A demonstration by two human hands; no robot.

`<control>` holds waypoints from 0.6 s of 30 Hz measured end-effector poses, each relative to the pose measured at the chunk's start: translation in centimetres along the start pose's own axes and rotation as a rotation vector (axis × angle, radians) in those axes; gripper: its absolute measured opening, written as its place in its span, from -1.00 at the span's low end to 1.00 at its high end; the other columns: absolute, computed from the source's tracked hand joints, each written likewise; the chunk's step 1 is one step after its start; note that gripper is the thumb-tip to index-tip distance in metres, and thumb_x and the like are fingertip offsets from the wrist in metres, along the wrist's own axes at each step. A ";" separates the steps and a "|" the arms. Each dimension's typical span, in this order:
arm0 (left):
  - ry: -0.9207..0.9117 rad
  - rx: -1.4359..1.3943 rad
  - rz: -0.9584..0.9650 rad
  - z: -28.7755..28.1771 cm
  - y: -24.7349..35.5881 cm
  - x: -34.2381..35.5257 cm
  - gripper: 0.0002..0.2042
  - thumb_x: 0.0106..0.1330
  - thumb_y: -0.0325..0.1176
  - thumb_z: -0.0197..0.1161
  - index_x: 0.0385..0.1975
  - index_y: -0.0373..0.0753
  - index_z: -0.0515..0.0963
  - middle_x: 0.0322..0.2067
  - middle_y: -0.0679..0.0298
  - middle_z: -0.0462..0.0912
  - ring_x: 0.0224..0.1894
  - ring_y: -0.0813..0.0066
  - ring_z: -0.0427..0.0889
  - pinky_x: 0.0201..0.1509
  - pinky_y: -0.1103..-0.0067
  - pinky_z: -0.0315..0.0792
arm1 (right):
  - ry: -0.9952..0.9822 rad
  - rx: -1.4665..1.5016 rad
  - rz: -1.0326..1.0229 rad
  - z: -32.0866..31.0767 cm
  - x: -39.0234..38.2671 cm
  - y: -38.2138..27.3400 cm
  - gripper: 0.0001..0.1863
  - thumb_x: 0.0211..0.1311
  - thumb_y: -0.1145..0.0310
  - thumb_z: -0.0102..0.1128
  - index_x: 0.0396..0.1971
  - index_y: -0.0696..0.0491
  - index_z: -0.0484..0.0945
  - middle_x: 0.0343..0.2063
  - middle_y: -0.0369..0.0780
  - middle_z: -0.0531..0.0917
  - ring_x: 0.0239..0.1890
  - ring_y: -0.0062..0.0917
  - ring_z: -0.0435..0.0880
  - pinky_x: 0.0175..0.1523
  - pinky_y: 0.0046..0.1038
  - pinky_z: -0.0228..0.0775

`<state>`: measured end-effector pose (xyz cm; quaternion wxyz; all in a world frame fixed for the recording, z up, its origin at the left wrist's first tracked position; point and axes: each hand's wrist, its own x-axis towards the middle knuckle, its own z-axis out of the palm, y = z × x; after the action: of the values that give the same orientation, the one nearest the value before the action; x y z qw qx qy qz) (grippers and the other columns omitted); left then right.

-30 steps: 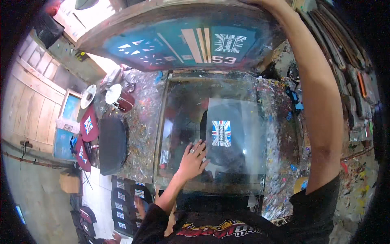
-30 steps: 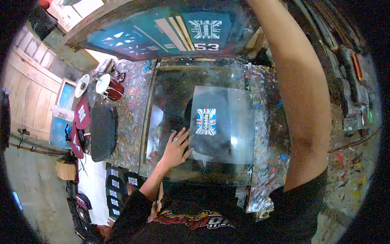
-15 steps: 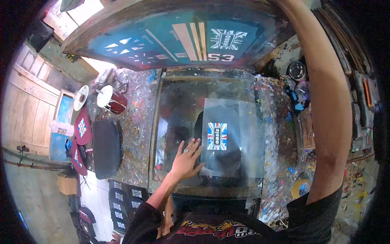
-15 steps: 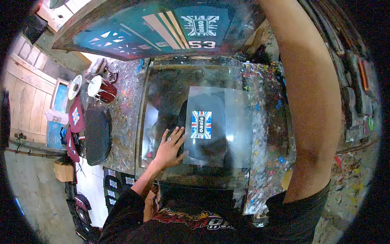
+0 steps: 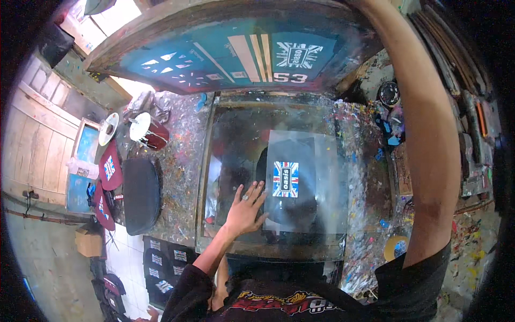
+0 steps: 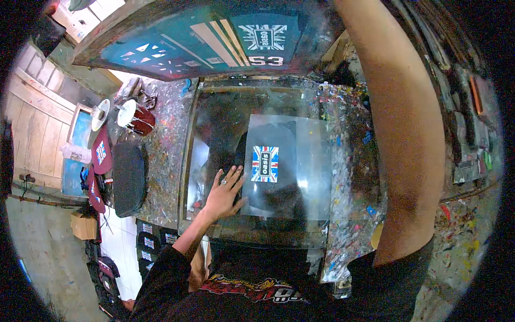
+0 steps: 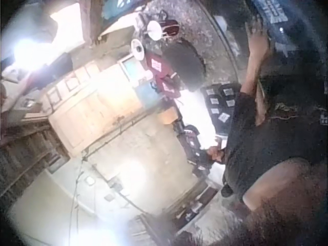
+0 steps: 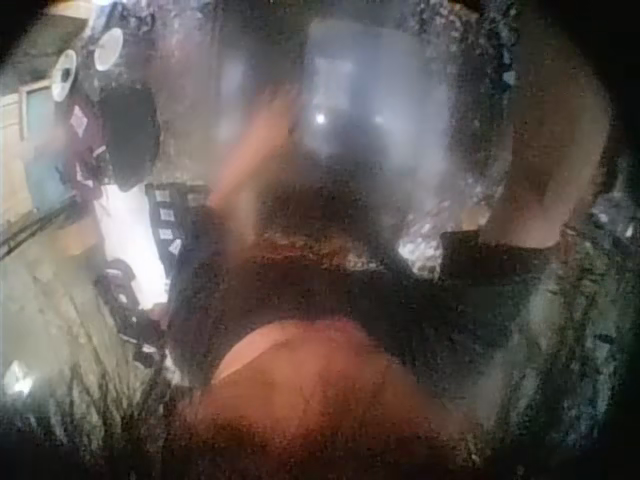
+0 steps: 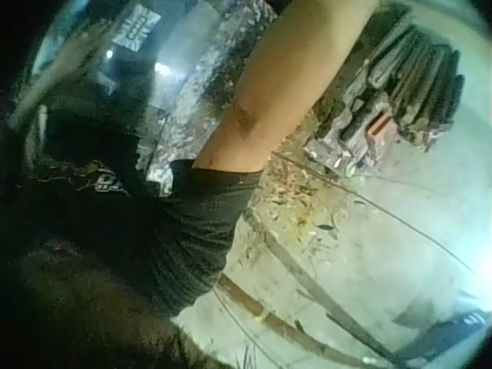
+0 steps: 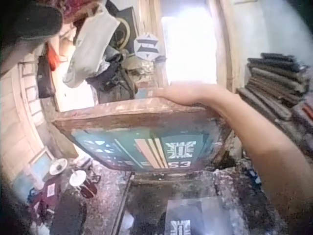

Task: The person performs screen printing on hats by placing each hat on a platen, lowering a screen, and using a squeegee to apply white ink. They lift the screen, remove the hat, and hand it to another person before repeating the process for multiple hats.

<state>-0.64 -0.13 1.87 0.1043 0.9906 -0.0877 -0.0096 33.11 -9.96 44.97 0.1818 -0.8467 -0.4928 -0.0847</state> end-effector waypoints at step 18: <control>0.429 -0.048 -0.139 4.2 8.8 0.8 -0.27 0.40 0.05 0.15 0.54 -0.03 0.16 0.61 -0.05 -0.24 0.59 -0.35 -0.17 0.47 -0.37 -0.33 | 0.094 -0.189 0.172 1.5 -1.6 0.5 -0.03 0.25 -0.55 -0.11 -0.24 0.22 0.74 -0.23 0.17 0.74 -0.12 0.05 0.75 0.08 -0.05 0.52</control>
<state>-1.47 -9.59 -0.42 0.1430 0.9709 0.0049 0.1918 32.68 -10.83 42.98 0.1306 -0.8943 -0.3993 -0.1542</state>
